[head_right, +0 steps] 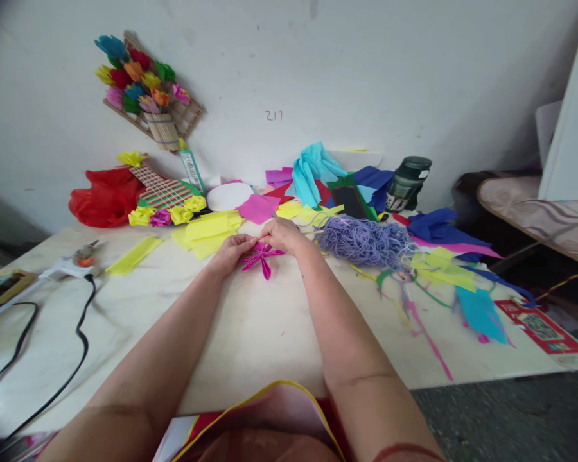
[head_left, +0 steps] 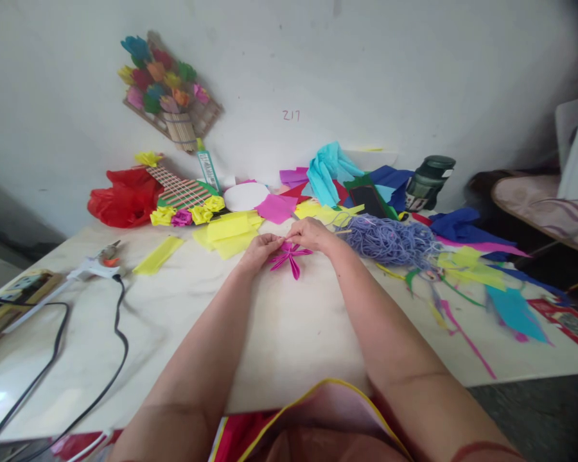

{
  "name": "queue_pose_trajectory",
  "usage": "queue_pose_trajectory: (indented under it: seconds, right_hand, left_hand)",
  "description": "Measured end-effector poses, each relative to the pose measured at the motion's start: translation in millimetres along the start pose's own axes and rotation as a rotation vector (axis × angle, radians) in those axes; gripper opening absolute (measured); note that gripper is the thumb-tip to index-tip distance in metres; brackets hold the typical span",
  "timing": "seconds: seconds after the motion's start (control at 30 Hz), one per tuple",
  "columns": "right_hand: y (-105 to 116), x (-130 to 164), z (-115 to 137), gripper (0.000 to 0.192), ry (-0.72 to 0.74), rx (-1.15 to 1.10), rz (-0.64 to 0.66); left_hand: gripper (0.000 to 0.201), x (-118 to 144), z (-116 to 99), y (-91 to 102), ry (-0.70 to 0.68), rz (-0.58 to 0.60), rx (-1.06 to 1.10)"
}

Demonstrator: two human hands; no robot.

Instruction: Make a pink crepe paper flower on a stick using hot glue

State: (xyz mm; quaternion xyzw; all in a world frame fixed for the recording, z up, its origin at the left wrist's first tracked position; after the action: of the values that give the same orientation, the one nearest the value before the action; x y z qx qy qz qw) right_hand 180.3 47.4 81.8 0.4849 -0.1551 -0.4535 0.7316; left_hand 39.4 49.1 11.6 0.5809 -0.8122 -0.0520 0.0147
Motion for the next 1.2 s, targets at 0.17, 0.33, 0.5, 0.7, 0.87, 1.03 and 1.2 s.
queue_pose_trajectory:
  seconds: [0.17, 0.33, 0.5, 0.7, 0.87, 1.03, 1.2]
  right_hand:
    - [-2, -2, -6, 0.018, 0.034, 0.001, -0.034]
    - [-1, -2, -3, 0.018, 0.027, 0.012, -0.052]
    - [1, -1, 4, 0.018, 0.006, 0.075, -0.043]
    - [1, -1, 3, 0.018, 0.003, 0.086, -0.074]
    - [0, -2, -1, 0.017, -0.026, 0.059, -0.097]
    - [-4, -3, -8, 0.019, -0.073, 0.002, -0.057]
    - [-5, -3, -11, 0.021, -0.075, -0.016, -0.007]
  left_hand:
    - [0.036, -1, -1, -0.3, 0.005, -0.008, 0.082]
    - [0.036, -2, -1, -0.6, -0.008, -0.018, 0.106]
    - [0.038, -2, -1, -0.3, 0.001, -0.019, 0.023]
    - [0.039, -1, -2, -0.4, 0.004, -0.018, -0.023]
    - [0.037, -2, 0, 1.0, -0.043, -0.049, -0.080]
    - [0.040, -2, 0, 1.2, -0.060, -0.085, -0.162]
    - [0.038, -2, -2, 0.1, -0.071, -0.101, -0.189]
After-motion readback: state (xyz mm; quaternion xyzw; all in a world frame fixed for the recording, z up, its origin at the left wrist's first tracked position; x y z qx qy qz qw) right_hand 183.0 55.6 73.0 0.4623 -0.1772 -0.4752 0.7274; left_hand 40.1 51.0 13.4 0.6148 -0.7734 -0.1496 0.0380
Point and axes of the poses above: each hand's wrist, its own x-axis away from the middle knuckle, its own y-axis out of the back of the hand, z = x × y, the point moved 4 cm from there along -x, towards the middle knuckle, and after that the axes turned 11 degrees about -x, right-handed, at the moved point
